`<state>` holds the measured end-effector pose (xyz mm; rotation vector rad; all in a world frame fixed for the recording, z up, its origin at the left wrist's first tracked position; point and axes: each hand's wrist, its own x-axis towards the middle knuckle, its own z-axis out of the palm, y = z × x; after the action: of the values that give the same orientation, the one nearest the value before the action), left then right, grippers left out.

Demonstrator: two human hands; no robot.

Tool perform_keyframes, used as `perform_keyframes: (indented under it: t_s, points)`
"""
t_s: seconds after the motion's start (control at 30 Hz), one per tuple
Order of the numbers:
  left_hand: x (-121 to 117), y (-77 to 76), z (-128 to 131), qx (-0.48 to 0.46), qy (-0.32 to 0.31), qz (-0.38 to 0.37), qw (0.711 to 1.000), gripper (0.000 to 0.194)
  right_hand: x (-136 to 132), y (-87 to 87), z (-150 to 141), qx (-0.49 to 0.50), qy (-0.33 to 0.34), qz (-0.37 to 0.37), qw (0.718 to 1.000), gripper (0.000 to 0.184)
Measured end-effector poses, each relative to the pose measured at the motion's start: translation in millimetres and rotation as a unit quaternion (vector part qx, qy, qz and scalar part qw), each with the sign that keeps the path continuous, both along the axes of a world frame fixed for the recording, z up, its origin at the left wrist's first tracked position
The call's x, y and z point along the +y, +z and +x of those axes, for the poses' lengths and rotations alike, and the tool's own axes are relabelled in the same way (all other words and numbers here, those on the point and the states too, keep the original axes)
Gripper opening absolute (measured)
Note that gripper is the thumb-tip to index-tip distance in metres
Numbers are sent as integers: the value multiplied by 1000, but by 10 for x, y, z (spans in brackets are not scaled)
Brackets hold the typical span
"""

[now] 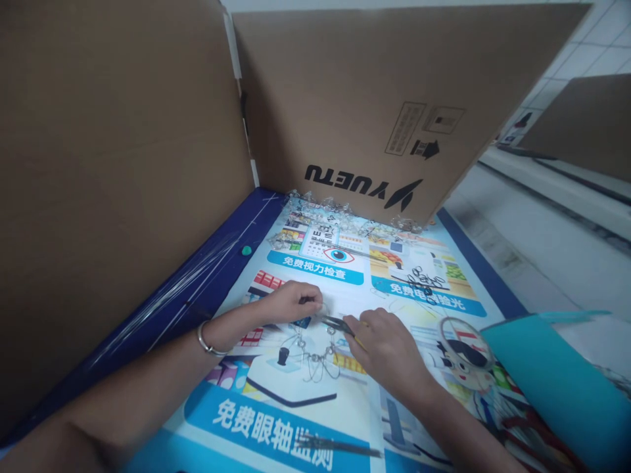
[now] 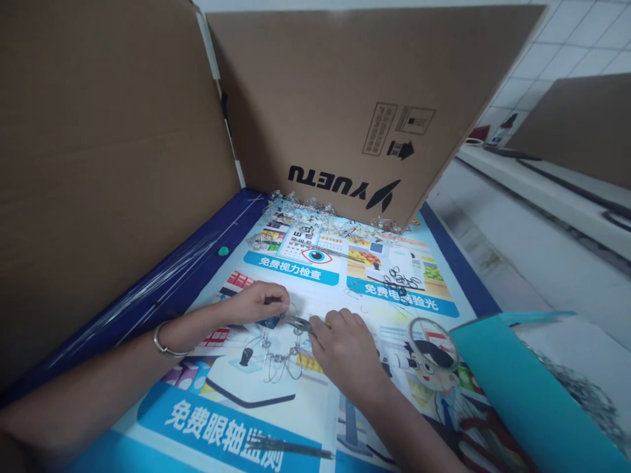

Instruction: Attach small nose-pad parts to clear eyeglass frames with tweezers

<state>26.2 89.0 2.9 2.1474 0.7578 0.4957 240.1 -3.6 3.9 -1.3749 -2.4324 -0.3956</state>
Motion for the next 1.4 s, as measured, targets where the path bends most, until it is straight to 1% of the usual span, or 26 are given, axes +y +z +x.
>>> perform_keyframes:
  t_s: [0.13,0.3,0.5,0.73,0.93,1.1,1.4]
  points:
    - [-26,31,11,16,1,27,1000,17,-18,19,-61,-52,-12,6,999,16]
    - [-57,47,24,30,-2,70,997,15,-22,14,-82,-82,-36,-6,996,14]
    - [-93,40,55,55,16,118,991,17,-33,-6,-108,-78,-48,-14,996,13]
    - [-99,36,74,72,32,140,987,16,-70,22,-174,-72,-87,-41,993,13]
    - [-100,10,81,67,20,165,984,17,-94,10,-188,-61,-115,-62,990,15]
    - [-90,-23,80,54,-1,172,984,18,-110,1,-193,-58,-137,-75,986,15]
    - [-90,-46,95,90,-15,231,969,17,-124,-2,-232,-67,-148,-73,984,15]
